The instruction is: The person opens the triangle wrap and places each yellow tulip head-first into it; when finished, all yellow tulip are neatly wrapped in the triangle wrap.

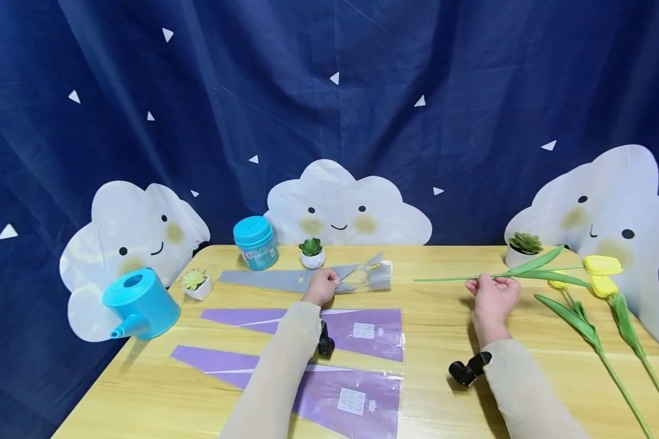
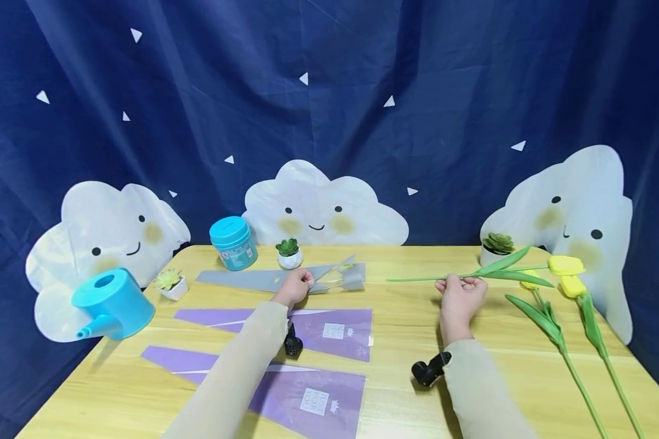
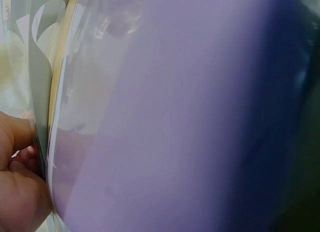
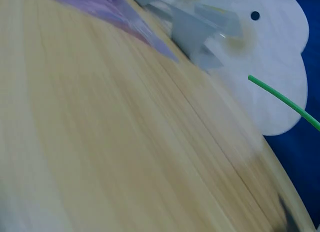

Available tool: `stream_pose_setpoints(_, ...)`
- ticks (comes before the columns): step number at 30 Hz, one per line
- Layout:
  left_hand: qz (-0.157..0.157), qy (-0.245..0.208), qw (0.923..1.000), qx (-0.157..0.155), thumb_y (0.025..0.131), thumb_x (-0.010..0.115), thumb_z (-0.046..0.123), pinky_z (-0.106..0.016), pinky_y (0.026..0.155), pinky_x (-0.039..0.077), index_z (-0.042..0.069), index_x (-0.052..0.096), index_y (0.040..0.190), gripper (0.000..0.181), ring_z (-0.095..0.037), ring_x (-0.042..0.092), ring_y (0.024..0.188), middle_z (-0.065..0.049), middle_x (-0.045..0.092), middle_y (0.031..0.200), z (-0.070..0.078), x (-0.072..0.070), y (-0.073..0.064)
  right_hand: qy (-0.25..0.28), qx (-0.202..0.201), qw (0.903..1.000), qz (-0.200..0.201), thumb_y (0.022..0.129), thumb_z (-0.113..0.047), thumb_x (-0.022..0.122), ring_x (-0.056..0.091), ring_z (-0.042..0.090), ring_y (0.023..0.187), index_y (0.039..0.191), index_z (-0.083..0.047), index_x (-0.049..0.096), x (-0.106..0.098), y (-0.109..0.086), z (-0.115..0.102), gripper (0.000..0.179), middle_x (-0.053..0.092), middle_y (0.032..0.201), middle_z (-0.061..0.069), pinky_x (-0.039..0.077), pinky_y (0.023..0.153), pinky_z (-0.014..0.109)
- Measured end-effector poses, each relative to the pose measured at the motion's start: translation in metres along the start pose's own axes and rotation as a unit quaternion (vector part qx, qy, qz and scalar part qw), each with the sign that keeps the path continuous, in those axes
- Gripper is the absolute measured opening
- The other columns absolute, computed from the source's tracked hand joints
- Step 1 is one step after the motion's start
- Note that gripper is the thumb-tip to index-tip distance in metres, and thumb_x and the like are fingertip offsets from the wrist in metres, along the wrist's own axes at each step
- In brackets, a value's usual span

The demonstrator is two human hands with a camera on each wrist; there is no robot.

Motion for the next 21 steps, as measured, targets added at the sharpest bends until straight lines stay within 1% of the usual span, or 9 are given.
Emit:
stream_pose_setpoints(3,0.004,-0.005,1.0,-0.007,0.086,0.059,0.005,-0.036,0.072,0.045,0.006,0.058,0.076,0.01,-0.024,0.054,0.077,-0.008,0.058,0.079,0.004,0.0,-0.005,-0.014,0.007,0.9999,0.0,0.073,0.017,0.042,0.057,0.01,0.044,0.088,-0.007,0.03,0.006,-0.004,0.011,0.03,0.048,0.059,0.002,0.049,0.046,0.02)
stream_pose_setpoints(4,0.001,-0.001,0.9994,-0.033,0.086,0.058,0.002,-0.04,0.075,0.045,0.002,0.058,0.078,0.008,-0.026,0.055,0.08,-0.011,0.058,0.081,0.016,-0.005,-0.013,-0.02,0.009,0.9998,-0.004,0.073,0.017,0.042,0.057,0.01,0.044,0.087,-0.007,0.03,0.008,-0.006,0.015,0.03,0.048,0.06,0.002,0.049,0.046,0.02)
stream_pose_setpoints(8,0.01,-0.001,0.9994,-0.033,0.087,0.056,0.001,-0.038,0.075,0.044,0.0,0.057,0.079,0.008,-0.025,0.054,0.079,-0.01,0.057,0.08,0.031,-0.012,-0.027,-0.031,0.015,0.9992,-0.019,0.075,0.017,0.043,0.058,0.009,0.046,0.087,-0.007,0.03,0.015,-0.012,0.028,0.03,0.046,0.063,0.003,0.05,0.049,0.02)
stream_pose_setpoints(12,0.015,0.003,0.9995,-0.027,0.088,0.055,0.003,-0.036,0.077,0.044,0.002,0.057,0.079,0.01,-0.024,0.054,0.08,-0.009,0.057,0.081,0.033,-0.014,-0.032,-0.047,0.023,0.9982,-0.03,0.076,0.016,0.043,0.059,0.009,0.047,0.088,-0.007,0.029,0.022,-0.018,0.038,0.029,0.045,0.065,0.003,0.051,0.051,0.02)
stream_pose_setpoints(17,0.017,-0.005,0.9996,-0.024,0.088,0.055,0.003,-0.036,0.077,0.044,0.002,0.057,0.079,0.01,-0.024,0.053,0.08,-0.009,0.057,0.081,0.032,-0.013,-0.03,-0.075,0.037,0.9952,-0.052,0.077,0.014,0.044,0.059,0.008,0.048,0.089,-0.007,0.029,0.029,-0.027,0.048,0.029,0.048,0.063,0.001,0.051,0.052,0.02)
stream_pose_setpoints(21,0.016,-0.005,0.9997,-0.02,0.088,0.055,0.002,-0.036,0.075,0.044,0.002,0.056,0.078,0.01,-0.024,0.053,0.08,-0.009,0.057,0.081,0.032,-0.013,-0.029,-0.077,0.05,0.9942,-0.056,0.077,0.015,0.045,0.059,0.008,0.05,0.09,-0.007,0.029,0.032,-0.034,0.057,0.03,0.049,0.063,0.001,0.052,0.053,0.02)
Point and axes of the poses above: each hand's wrist, its own y-axis towards the middle knuckle, its own x-axis out of the palm, z = x × y, the point moved 1 cm from there along y, towards the middle knuckle
